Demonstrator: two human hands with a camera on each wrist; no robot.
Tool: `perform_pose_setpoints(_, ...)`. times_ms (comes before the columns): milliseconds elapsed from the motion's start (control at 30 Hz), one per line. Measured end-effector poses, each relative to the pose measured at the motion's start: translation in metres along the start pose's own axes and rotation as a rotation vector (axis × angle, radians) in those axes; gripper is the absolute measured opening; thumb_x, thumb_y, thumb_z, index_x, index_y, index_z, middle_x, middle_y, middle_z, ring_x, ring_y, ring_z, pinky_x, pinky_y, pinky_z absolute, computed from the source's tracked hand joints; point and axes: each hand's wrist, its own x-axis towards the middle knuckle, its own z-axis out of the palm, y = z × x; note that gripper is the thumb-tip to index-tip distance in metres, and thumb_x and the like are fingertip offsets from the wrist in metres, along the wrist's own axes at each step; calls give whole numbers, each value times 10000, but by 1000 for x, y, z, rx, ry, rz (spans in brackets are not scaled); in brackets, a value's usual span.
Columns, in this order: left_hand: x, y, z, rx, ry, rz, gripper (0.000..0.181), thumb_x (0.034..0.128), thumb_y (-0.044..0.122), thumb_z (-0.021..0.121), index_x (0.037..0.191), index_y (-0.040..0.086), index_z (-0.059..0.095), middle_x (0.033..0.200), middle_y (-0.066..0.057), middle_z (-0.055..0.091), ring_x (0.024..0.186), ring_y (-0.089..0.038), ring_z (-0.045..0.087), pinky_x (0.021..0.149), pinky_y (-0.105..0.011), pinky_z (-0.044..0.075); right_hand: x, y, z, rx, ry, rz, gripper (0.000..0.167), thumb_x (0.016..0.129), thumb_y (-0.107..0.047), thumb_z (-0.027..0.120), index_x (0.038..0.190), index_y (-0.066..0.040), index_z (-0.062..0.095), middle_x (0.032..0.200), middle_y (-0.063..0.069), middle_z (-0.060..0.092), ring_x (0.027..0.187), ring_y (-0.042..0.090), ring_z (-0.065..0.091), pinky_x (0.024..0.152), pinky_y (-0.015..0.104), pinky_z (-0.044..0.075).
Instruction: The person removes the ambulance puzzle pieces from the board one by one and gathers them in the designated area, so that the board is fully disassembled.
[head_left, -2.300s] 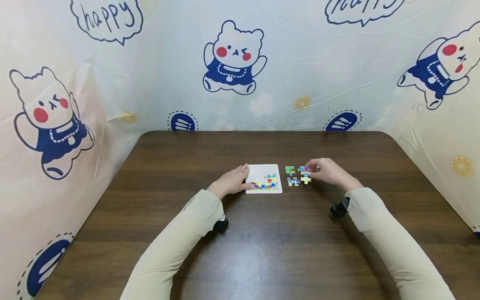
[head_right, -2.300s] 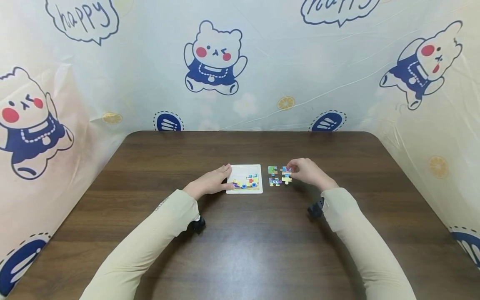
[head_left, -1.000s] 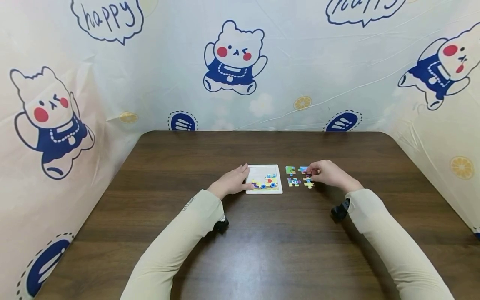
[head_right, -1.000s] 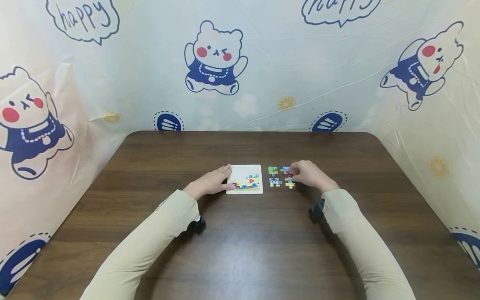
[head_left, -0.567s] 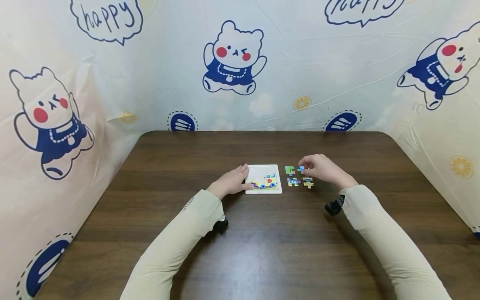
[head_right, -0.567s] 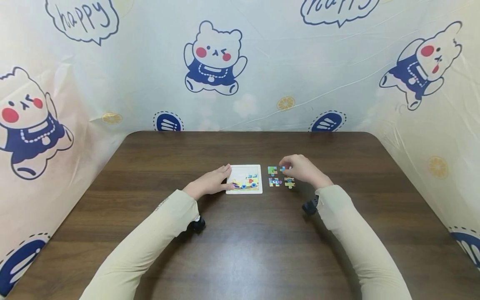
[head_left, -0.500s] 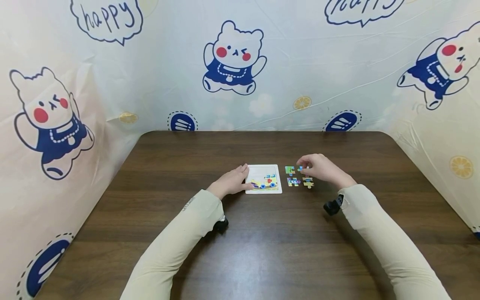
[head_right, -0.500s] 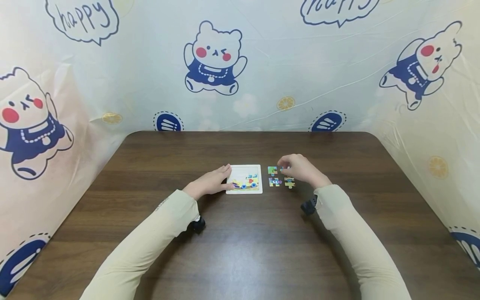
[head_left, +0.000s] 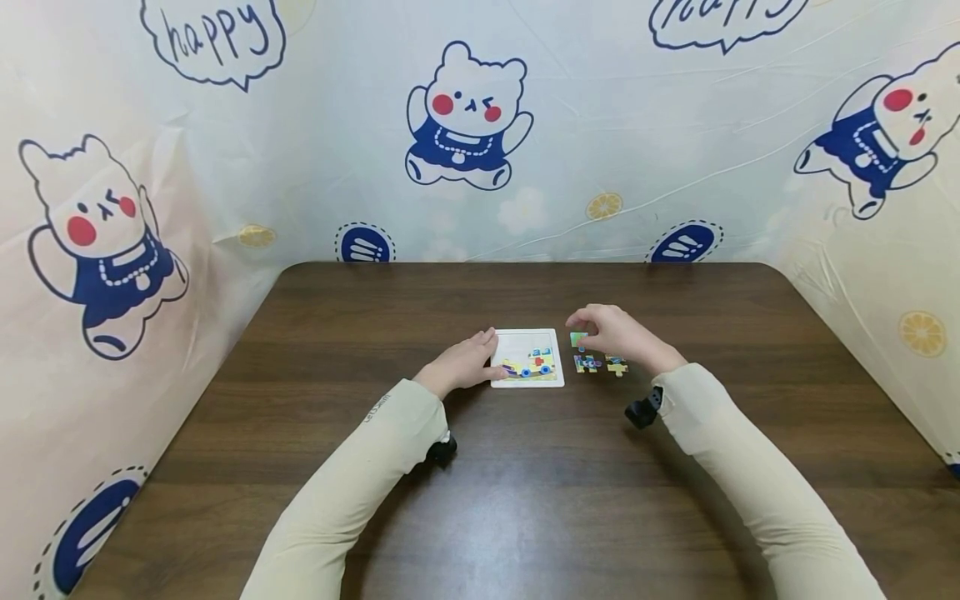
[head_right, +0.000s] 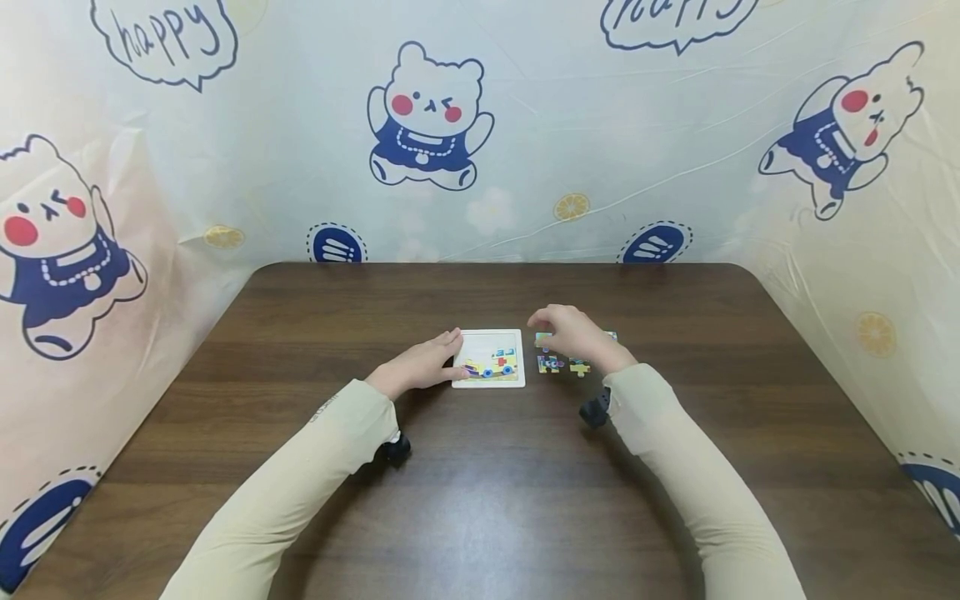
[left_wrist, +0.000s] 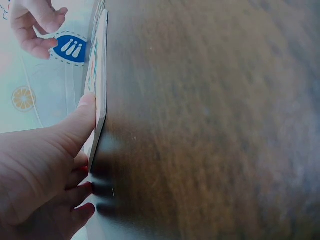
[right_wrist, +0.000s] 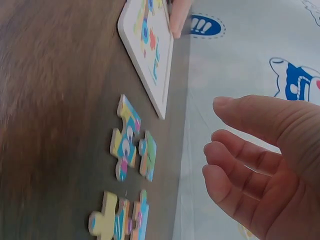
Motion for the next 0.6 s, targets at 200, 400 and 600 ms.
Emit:
perform_pose_setpoints(200,0,0,0,-3,2,3,759,924,437,504,1453,0,180,1511,-135,117,1376,-228,108,1084,-339,159,7,-5,11,-21,-43,-3,298,844,-68,660,1127,13,618,1060,163,608,826,228,586,747,377,488)
perform_pose_setpoints(400,-1,0,0,-11,-4,-1,754,927,437,495,1457,10,172,1513,-130,104,1377,-229,100,1086,-339,152,11,-12,20,-42,-80,4,341,831,-88,684,1154,-3,616,1040,141,608,791,222,559,728,358,482)
perform_pose_setpoints(600,-1,1,0,-21,-8,-12,761,922,451,491,1461,22,167,1515,-119,97,1378,-225,95,1086,-343,152,14,-12,31,-73,-116,-39,358,828,-115,696,1162,-14,613,1090,128,598,768,198,530,727,348,477)
